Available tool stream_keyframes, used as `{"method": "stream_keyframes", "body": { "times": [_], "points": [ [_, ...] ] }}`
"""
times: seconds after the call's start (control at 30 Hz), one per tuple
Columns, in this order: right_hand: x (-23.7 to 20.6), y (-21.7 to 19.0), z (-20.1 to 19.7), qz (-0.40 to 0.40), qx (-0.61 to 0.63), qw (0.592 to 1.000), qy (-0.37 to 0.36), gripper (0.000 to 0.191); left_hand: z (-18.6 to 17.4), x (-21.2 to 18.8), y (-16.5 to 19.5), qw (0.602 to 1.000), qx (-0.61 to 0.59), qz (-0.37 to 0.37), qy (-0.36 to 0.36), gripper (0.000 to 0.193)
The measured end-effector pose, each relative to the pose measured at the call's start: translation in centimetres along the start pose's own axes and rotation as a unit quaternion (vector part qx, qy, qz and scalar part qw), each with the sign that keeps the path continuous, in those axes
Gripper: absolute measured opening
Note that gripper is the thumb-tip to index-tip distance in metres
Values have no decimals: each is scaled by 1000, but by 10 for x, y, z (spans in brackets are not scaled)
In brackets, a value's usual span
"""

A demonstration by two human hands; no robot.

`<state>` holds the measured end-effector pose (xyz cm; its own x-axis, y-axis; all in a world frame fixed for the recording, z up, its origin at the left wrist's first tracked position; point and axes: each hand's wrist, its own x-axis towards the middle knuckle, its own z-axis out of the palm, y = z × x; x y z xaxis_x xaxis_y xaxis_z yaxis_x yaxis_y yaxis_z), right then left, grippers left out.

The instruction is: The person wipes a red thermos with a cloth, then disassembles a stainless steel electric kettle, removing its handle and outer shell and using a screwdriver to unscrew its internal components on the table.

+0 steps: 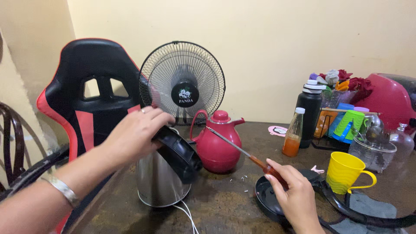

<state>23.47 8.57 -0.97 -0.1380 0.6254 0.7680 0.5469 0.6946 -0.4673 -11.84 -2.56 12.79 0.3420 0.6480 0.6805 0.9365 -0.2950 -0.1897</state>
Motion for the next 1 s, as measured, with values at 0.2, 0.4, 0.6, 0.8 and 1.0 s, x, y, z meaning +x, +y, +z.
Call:
{"method": "stream_keyframes", "body": {
  "times": [0.2, 0.4, 0.6, 0.8, 1.0],
  "points": [
    [1, 4, -1, 11, -9, 1000, -2, 43, 27, -1, 2, 985, -108, -126, 37, 67],
    [2, 8, -1, 29, -19, 999, -4, 42, 56, -8, 4, 965, -201, -167, -16, 41],
    [2, 10, -1, 30, -11, 999, -2, 42, 89, -7, -2, 760, -594, -253, -71, 35],
    [0, 8, -1, 13, -4, 1000, 4, 40, 94, -32, 32, 912, -344, 1, -223, 66],
    [-3, 5, 5, -3, 18, 1000, 6, 37, 154, -45, 105, 875, -331, 28, -353, 52]
  ]
}}
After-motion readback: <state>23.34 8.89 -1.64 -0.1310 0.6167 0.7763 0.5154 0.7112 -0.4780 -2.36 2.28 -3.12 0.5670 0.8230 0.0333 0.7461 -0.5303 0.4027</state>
